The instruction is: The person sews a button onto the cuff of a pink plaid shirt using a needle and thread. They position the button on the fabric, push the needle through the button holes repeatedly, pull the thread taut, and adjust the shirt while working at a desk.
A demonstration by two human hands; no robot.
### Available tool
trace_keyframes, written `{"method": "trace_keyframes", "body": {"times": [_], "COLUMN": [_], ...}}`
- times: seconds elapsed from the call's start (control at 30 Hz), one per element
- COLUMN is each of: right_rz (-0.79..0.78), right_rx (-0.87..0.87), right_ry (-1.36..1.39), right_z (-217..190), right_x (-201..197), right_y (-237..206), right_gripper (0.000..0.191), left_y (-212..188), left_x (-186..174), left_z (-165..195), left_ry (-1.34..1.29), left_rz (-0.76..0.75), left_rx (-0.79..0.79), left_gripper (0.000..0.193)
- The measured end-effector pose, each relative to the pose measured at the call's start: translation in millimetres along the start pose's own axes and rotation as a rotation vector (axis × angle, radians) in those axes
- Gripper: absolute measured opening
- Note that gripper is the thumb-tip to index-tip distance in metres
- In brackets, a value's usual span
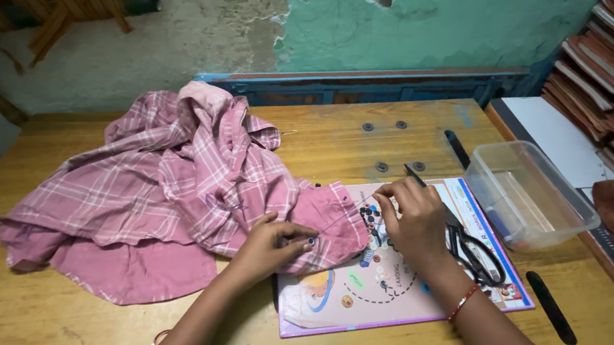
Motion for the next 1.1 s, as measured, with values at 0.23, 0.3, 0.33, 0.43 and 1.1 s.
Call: {"method": "trace_keyframes", "body": {"times": [0.23,0.3,0.33,0.43,1.1], "right_rz": [0.056,0.044,0.046,0.056,0.097], "right_rx": [-0.035,-0.046,-0.086,-0.172,-0.001], "right_ry": [0.008,-0.012,-0.015,-0.011,0.090], "right_z": [-11.6,-14.4,-18.3,-28.3,-21.2], "right_x": [-14.9,-17.3,-18.6,-17.8,-31.5], "right_y": [14.6,27.0,33.7,50.5,32.2], "right_gripper": [0.009,0.011,0.010,0.010,0.007], "left_y": [8.7,17.8,25.2,41.3,43.9], "left_x": [-6.3,-11.7,-17.2,-37.3,-10.2], "left_z": [8.8,9.9,12.8,21.3,-4.5], "left_ry": [-0.094,-0.141,-0.164,-0.066,-0.090], "left_rz": [0.156,0.217,0.273,0.451,0.380], "left_rx": [-0.040,-0.076,-0.055,0.039,-0.009], "left_gripper": [0.023,0.022,0.021,0.019,0.021]}}
Point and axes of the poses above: each hand's wrist, its own y-axis towards the middle knuckle, its own x-axis out of the palm, z = x × y, the point moved 8 cm from there along y, towards the middle knuckle, and after that the axes turned 2 degrees about y, right-handed, at the moved point
